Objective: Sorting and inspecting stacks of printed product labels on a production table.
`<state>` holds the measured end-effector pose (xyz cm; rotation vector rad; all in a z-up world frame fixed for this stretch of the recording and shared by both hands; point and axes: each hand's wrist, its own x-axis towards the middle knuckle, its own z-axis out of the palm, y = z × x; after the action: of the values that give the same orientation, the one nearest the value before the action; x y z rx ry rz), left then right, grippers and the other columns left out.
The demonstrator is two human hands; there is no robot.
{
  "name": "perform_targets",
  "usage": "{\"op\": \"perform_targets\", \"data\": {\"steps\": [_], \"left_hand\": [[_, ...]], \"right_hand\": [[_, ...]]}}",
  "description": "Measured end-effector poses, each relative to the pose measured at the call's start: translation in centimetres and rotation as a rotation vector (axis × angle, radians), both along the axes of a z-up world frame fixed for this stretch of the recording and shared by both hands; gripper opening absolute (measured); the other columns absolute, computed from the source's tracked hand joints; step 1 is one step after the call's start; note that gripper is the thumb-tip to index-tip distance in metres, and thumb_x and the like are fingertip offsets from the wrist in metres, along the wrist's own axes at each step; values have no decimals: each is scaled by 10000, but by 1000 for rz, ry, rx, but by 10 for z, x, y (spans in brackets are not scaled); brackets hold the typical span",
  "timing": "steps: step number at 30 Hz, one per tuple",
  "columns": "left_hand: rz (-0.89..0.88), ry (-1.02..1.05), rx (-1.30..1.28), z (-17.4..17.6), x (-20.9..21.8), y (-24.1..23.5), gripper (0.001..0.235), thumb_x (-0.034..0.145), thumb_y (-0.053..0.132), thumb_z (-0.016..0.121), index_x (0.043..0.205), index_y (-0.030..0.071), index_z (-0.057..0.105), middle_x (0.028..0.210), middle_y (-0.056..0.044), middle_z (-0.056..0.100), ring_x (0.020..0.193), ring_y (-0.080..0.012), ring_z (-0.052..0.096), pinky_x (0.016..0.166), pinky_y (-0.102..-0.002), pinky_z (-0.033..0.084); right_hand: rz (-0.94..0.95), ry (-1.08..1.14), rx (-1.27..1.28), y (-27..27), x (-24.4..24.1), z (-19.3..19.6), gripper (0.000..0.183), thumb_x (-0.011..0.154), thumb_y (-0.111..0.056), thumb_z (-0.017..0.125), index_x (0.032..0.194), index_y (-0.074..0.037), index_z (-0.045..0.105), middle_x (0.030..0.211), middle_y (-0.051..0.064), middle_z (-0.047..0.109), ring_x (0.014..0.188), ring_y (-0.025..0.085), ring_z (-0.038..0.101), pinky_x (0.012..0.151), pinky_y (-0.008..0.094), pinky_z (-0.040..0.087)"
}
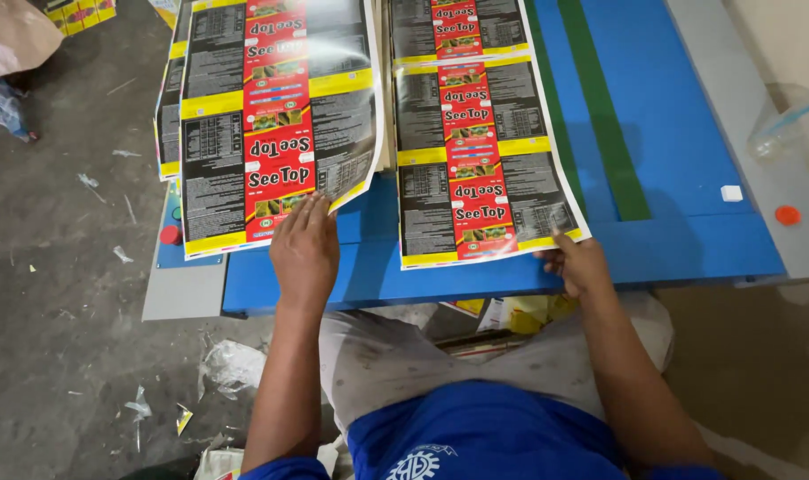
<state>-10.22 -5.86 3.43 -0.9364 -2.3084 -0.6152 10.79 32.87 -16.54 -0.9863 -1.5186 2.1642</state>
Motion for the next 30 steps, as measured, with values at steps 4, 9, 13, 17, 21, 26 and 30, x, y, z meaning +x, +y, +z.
{"op": "perform_targets", "data": {"steps": [4,9,13,17,21,26,30], "left_hand": [[10,35,-4,7,10,-4,234,981,106,671,1197,25,708,1227,-166,738,1185,-334,692,993,-448,531],[-219,63,29,-8,37,10,291,963,35,657,1249,21,709,1222,-157,738,1152,-310,703,978,-418,549],[-406,18,12,-28,71,40,375,898,22,651,1272,6,681,1291,-182,694,1202,-346,675,1005,-460,540],[-452,-18,-47,-42,106,63,423,864,73,671,1283,12,659,1371,-194,653,1283,-377,612,1047,-533,482],[-525,-65,-141,-49,120,70,445,867,123,686,1297,12,660,1407,-205,633,1351,-382,568,1104,-529,439],[-584,-113,-95,-25,113,60,434,914,237,742,1290,36,662,1403,-204,622,1367,-392,545,1131,-537,411],[-511,-59,-8,-9,79,48,463,879,262,789,1254,27,651,1381,-226,622,1339,-407,539,1109,-546,419]], "right_hand": [[-33,-42,-41,-24,18,16,342,1016,-190,596,1325,-48,566,992,121,745,767,188,724,551,297,505],[-32,-129,-88,-82,38,37,539,941,-142,660,1465,-88,541,1058,125,752,770,183,698,598,304,495],[191,34,92,-111,26,43,475,973,-162,649,1426,-25,610,1104,156,780,817,194,729,718,287,582],[382,149,-3,-133,8,83,398,952,-206,640,1321,-62,607,1127,79,756,918,161,722,647,294,548],[269,178,-63,-132,1,75,303,972,-185,661,1225,-20,638,1024,70,722,849,158,683,600,327,532],[117,178,-47,-123,14,92,297,954,-163,657,1232,-72,615,955,53,709,735,142,646,546,308,498],[-11,150,-112,-107,38,84,292,936,-142,657,1223,-129,605,863,29,675,656,133,611,483,293,458]]}}
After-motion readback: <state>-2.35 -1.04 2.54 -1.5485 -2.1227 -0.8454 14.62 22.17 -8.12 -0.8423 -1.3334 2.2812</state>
